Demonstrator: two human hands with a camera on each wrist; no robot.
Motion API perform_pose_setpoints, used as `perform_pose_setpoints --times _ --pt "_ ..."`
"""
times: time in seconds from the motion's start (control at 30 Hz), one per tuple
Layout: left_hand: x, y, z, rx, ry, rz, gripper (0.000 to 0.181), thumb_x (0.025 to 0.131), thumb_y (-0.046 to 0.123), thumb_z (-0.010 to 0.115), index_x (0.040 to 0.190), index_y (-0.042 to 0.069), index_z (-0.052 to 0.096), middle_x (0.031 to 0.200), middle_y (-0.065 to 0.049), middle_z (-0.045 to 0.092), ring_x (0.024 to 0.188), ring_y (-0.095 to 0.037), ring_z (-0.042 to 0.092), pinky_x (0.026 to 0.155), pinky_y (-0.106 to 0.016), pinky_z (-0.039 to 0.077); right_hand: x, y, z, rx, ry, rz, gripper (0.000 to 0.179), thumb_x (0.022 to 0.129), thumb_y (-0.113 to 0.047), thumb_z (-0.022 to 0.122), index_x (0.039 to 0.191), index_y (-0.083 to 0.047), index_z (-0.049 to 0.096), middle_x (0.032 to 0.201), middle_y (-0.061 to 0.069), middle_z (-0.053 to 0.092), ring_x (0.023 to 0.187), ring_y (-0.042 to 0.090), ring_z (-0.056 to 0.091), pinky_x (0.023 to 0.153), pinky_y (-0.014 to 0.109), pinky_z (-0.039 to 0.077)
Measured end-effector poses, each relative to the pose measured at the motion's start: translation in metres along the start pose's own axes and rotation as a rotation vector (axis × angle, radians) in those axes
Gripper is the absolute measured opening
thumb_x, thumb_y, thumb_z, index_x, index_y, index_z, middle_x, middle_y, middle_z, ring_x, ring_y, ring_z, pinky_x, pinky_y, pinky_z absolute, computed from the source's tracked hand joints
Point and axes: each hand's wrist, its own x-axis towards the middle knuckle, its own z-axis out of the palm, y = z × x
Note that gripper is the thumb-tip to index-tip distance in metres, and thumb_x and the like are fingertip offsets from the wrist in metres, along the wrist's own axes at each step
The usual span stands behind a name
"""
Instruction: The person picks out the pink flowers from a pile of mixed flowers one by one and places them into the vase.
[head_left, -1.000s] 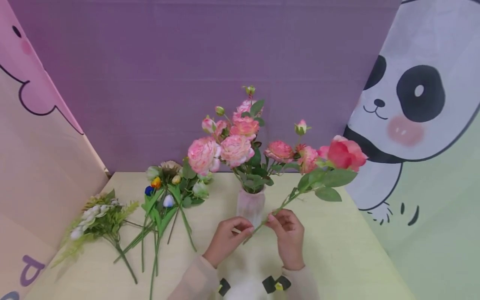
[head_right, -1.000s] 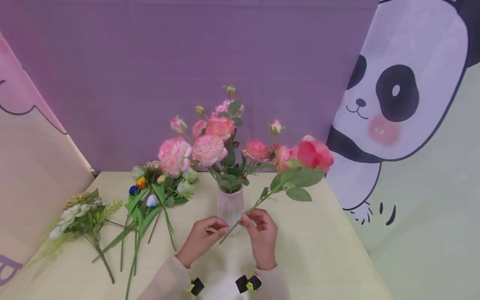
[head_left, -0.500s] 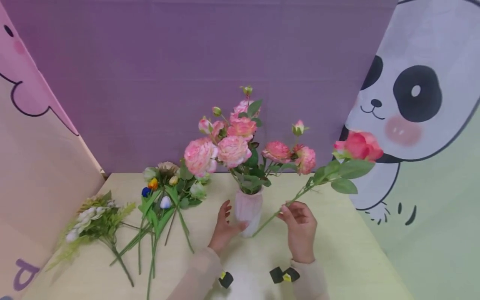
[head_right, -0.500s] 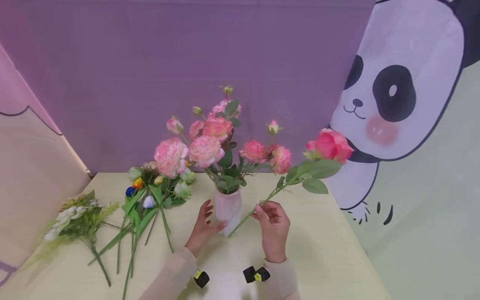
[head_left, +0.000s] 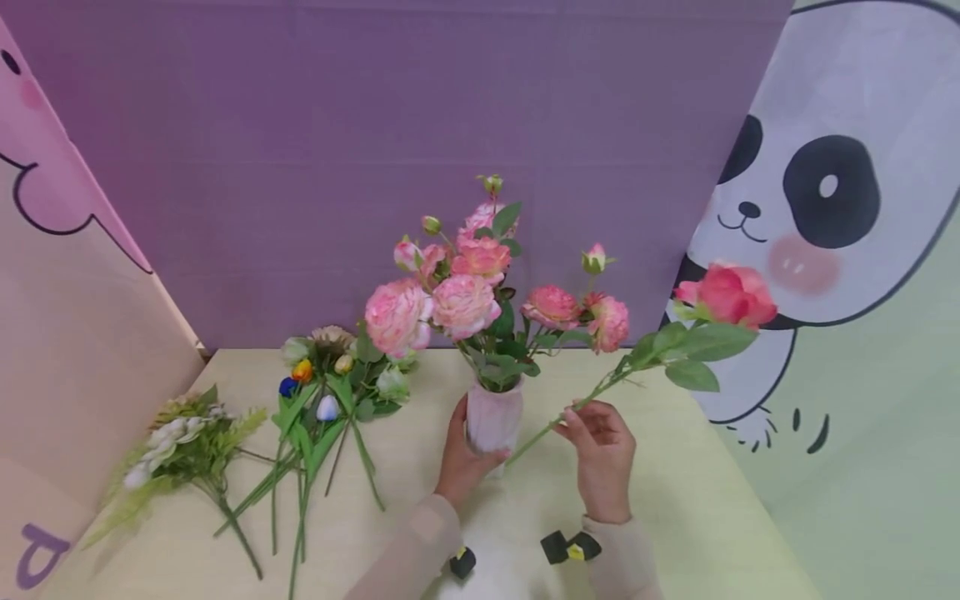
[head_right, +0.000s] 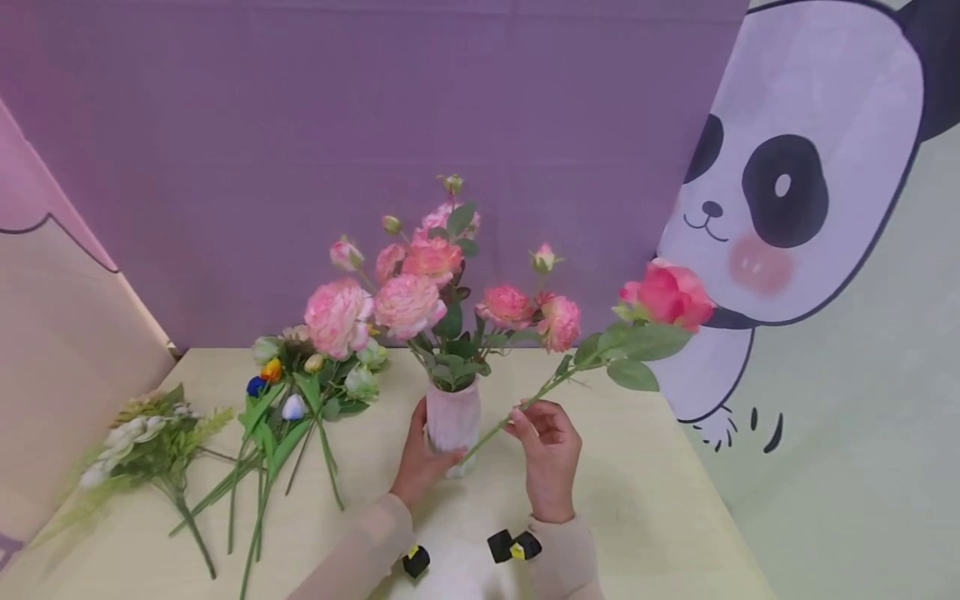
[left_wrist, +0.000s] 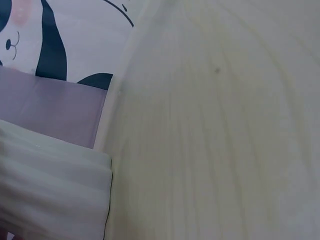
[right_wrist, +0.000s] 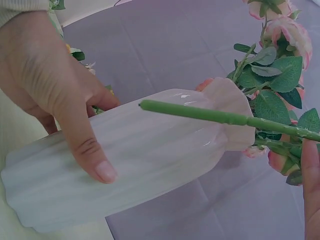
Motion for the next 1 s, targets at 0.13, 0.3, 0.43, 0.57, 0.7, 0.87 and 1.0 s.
perform_pose_setpoints --times 0.13,0.3,0.43,0.57,0.7,0.87,1.0 --pt "0.001 0.011 -0.001 -0.095 -0.041 -0.016 0.106 0.064 0.005 0.084 0.148 0.012 0.02 0.146 -0.015 0.034 0.131 -0.032 0.034 0.11 -0.051 0.023 0.003 0.0 0.002 -0.017 0.0 0.002 0.01 0.084 0.01 0.063 0.091 0.002 0.061 0.086 0.005 0.065 0.075 0.014 0.064 0.067 0.029 0.058" --pt "-0.001 0.03 -0.002 -0.118 -0.084 -0.005 0.102 0.066 -0.002 0.08 0.147 0.006 0.019 0.144 -0.016 0.036 0.128 -0.031 0.037 0.11 -0.049 0.025 0.004 0.0 0.003 -0.021 0.009 0.016 0.011 0.084 0.009 0.063 0.091 0.002 0.061 0.086 0.005 0.065 0.075 0.014 0.064 0.067 0.029 0.058" --pt "0.003 0.027 0.001 -0.105 -0.066 0.034 0.1 0.065 -0.002 0.081 0.145 0.004 0.021 0.14 -0.017 0.04 0.125 -0.031 0.041 0.108 -0.048 0.028 0.004 0.0 0.004 -0.01 0.003 0.018 0.012 0.084 0.011 0.062 0.09 0.0 0.062 0.086 0.005 0.065 0.075 0.013 0.064 0.066 0.029 0.058" --pt "0.011 0.006 0.005 -0.068 -0.038 0.061 0.1 0.064 0.001 0.083 0.144 0.007 0.024 0.134 -0.013 0.045 0.118 -0.027 0.045 0.105 -0.047 0.033 0.006 0.0 0.005 -0.004 -0.014 -0.001 0.013 0.084 0.012 0.061 0.09 0.0 0.061 0.085 0.005 0.064 0.074 0.013 0.063 0.067 0.029 0.058" --pt "0.017 -0.009 0.007 -0.051 -0.024 0.068 0.099 0.064 0.005 0.084 0.143 0.011 0.026 0.13 -0.01 0.047 0.113 -0.025 0.046 0.103 -0.044 0.035 0.011 -0.002 0.007 0.006 -0.029 -0.029 0.012 0.085 0.011 0.061 0.089 0.0 0.06 0.085 0.005 0.064 0.075 0.013 0.063 0.067 0.029 0.058" --pt "0.018 -0.012 0.008 -0.049 -0.043 0.059 0.099 0.064 0.01 0.084 0.143 0.012 0.026 0.134 -0.01 0.046 0.117 -0.027 0.046 0.105 -0.048 0.033 0.019 -0.008 0.01 0.042 -0.033 -0.056 0.012 0.085 0.011 0.06 0.09 0.0 0.061 0.086 0.006 0.064 0.075 0.014 0.063 0.068 0.029 0.057" --pt "0.017 -0.012 0.008 -0.014 -0.041 0.045 0.1 0.063 0.013 0.086 0.143 0.012 0.026 0.134 -0.01 0.046 0.117 -0.028 0.046 0.104 -0.049 0.034 0.025 -0.014 0.013 0.07 -0.034 -0.077 0.012 0.085 0.012 0.059 0.09 0.001 0.061 0.086 0.007 0.064 0.076 0.015 0.064 0.068 0.029 0.058"
